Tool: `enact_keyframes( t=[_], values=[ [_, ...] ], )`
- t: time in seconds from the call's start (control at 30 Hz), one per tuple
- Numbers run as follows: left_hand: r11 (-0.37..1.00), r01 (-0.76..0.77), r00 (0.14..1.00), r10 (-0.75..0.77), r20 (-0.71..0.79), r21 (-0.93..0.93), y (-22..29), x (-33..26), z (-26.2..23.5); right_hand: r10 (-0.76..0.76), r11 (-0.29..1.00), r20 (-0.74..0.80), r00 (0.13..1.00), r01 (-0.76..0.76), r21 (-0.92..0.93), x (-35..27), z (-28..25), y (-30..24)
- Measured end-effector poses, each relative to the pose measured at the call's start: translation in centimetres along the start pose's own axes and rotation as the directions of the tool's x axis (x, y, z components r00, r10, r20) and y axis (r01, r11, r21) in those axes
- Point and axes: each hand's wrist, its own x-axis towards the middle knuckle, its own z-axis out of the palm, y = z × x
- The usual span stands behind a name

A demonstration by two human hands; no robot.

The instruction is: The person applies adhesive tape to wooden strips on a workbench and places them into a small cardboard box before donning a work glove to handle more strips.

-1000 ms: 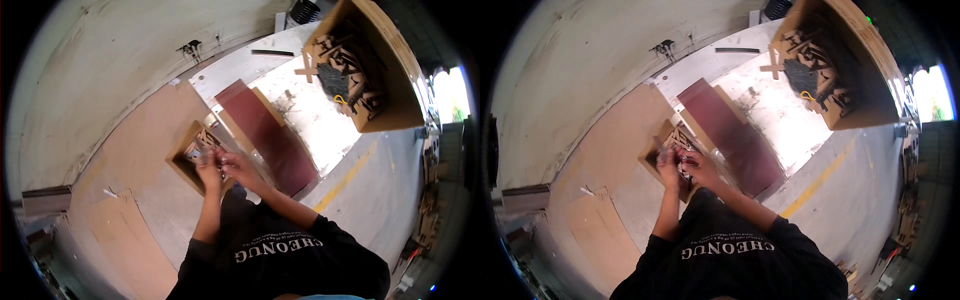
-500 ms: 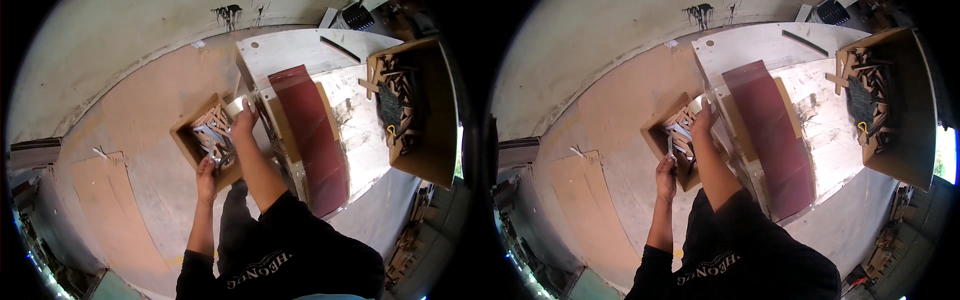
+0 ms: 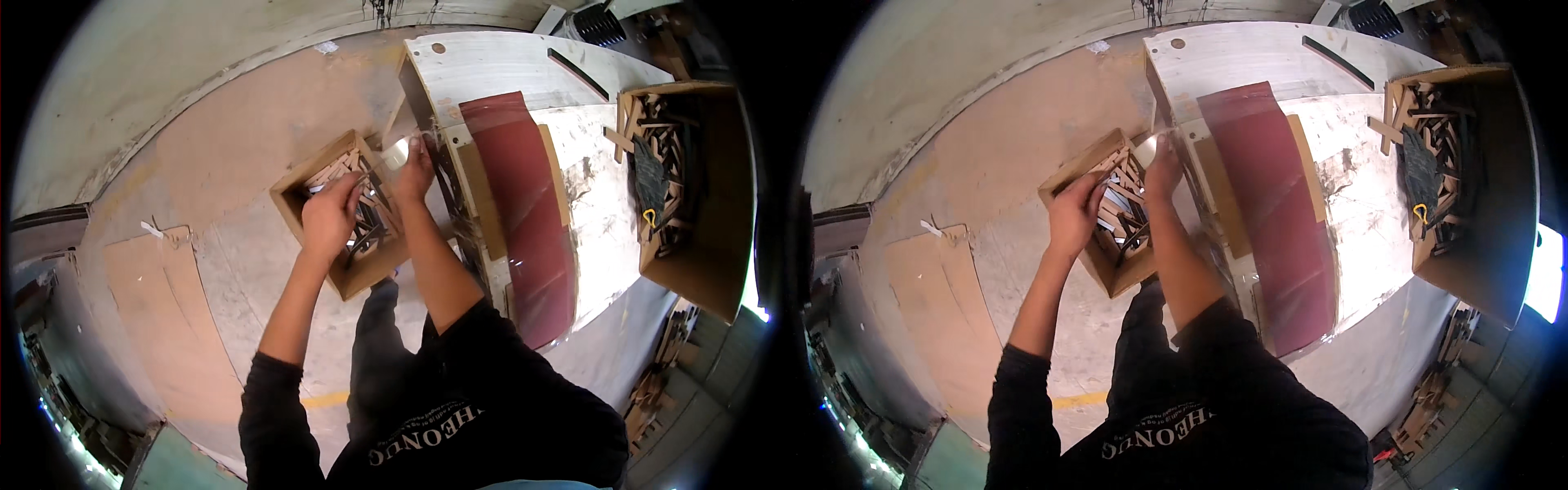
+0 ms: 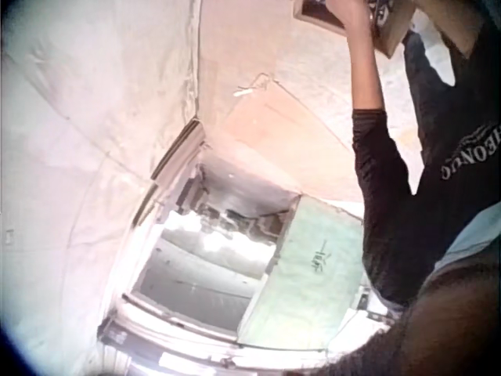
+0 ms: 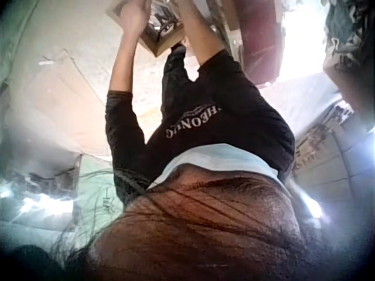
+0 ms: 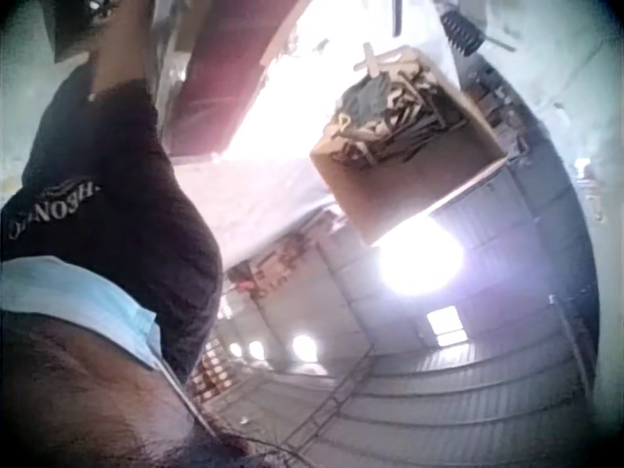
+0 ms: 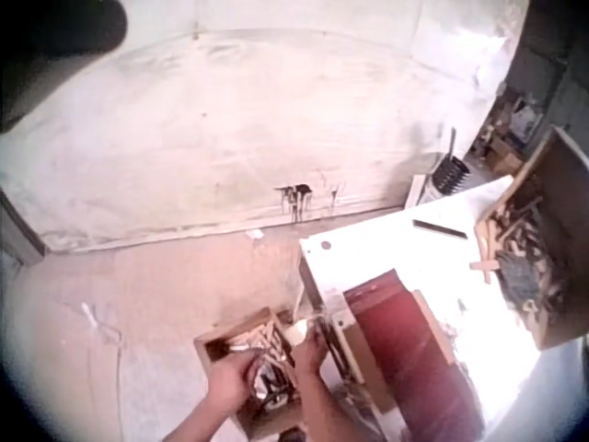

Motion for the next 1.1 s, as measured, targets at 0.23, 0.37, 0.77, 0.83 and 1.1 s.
enact_keyframes(
  t=[0.23, 0.37, 0.77, 0.83, 1.1],
  values=[
    [0.822, -0.42, 0.908, 0.382, 0.174, 0.385, -1.0, 6.2, 2.4, -0.144, 0.975, 0.222, 0.964, 0.177, -0.136, 0.8, -1.9, 0.2],
    [0.756, -0.507, 0.862, 0.453, 0.228, 0.415, -0.2, 8.4, 3.1, -0.151, 0.98, 0.204, 0.967, 0.174, -0.096, 0.9, -2.0, -0.1],
    [0.97, 0.221, 0.956, -0.236, 0.172, 0.099, -1.7, 9.4, 7.3, 0.127, 0.927, 0.205, 0.971, -0.042, -0.373, -3.0, -4.9, 11.8],
    [0.573, 0.613, 0.779, -0.553, 0.295, -0.543, -1.9, 7.5, 8.1, 0.047, 0.884, 0.315, 0.948, 0.107, -0.456, -7.7, -5.8, 10.7],
    [-0.012, 0.536, 0.668, -0.605, 0.433, -0.844, -2.9, 7.9, 18.4, 0.122, 0.878, 0.62, 0.775, 0.207, -0.432, -19.1, -13.6, 7.9]
  ],
)
